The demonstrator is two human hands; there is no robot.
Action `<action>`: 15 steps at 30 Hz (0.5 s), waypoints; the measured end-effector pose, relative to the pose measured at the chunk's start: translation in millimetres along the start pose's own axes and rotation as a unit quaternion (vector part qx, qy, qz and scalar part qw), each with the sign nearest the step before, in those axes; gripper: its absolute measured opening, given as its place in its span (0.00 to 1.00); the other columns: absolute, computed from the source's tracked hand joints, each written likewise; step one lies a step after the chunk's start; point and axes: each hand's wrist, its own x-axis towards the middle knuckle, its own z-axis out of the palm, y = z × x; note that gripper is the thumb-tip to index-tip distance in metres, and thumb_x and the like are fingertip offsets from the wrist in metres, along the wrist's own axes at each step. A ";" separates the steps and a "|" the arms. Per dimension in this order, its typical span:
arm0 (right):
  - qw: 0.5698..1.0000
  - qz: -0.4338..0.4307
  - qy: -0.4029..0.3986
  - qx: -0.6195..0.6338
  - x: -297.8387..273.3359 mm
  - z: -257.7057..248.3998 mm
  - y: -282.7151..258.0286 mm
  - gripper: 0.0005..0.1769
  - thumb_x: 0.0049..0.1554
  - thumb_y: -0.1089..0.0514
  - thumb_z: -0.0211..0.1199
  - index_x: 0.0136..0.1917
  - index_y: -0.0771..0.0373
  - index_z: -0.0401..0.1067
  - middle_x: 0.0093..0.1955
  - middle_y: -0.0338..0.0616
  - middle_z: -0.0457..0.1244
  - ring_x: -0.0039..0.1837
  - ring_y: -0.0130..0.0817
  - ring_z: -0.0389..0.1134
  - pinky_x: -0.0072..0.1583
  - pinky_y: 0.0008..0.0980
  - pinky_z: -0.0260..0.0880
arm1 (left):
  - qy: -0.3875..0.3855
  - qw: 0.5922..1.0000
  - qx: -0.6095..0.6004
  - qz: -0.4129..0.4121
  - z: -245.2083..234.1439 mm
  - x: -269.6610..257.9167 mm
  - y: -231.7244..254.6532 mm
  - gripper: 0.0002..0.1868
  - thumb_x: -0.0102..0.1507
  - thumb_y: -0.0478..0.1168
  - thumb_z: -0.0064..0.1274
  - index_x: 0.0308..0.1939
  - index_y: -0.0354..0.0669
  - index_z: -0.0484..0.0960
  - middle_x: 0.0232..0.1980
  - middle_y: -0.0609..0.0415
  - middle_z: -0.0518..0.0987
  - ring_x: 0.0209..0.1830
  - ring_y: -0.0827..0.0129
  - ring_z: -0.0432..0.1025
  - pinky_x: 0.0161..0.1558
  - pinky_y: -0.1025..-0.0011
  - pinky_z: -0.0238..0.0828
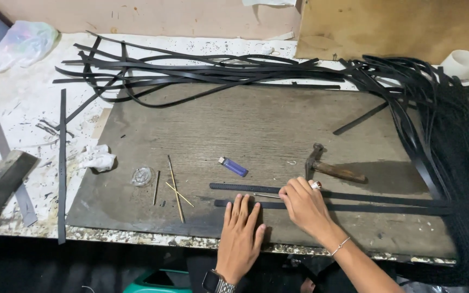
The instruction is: Punching a series of holes into a long leather strap using a hand punch and a hammer, then clearing the holes with a thin rod.
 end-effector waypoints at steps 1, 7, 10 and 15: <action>1.000 -0.002 0.000 0.001 2.6 0.6 -0.3 0.09 0.62 0.58 0.57 0.39 0.57 0.69 0.40 0.36 0.61 0.45 0.38 0.61 0.45 0.39 0.61 | 0.001 1.000 0.001 -0.001 -0.2 0.1 -0.7 0.27 0.74 0.49 0.34 0.73 0.37 0.66 0.79 0.36 0.57 0.81 0.46 0.46 0.77 0.46 0.39; 0.995 -0.039 -0.058 -0.072 10.8 3.8 -0.6 0.07 0.58 0.51 0.66 0.42 0.53 0.73 0.42 0.33 0.63 0.46 0.34 0.63 0.44 0.37 0.63 | -0.008 1.000 0.008 0.005 2.6 -1.3 -2.2 0.28 0.74 0.49 0.37 0.73 0.36 0.66 0.79 0.36 0.56 0.82 0.46 0.45 0.77 0.46 0.38; 0.991 -0.071 -0.068 -0.089 15.5 0.4 -2.5 0.08 0.60 0.54 0.63 0.40 0.55 0.70 0.41 0.37 0.61 0.44 0.37 0.61 0.46 0.39 0.60 | -0.007 1.000 0.006 0.008 3.3 -2.5 -2.3 0.28 0.74 0.50 0.35 0.73 0.35 0.66 0.79 0.35 0.56 0.81 0.45 0.45 0.76 0.46 0.38; 0.990 -0.056 -0.099 -0.079 25.4 1.8 0.7 0.10 0.57 0.50 0.69 0.43 0.54 0.71 0.44 0.34 0.63 0.47 0.35 0.63 0.40 0.37 0.65 | -0.012 1.000 0.010 0.001 3.3 -0.3 -3.7 0.28 0.74 0.50 0.34 0.73 0.36 0.66 0.80 0.35 0.54 0.82 0.46 0.43 0.77 0.47 0.36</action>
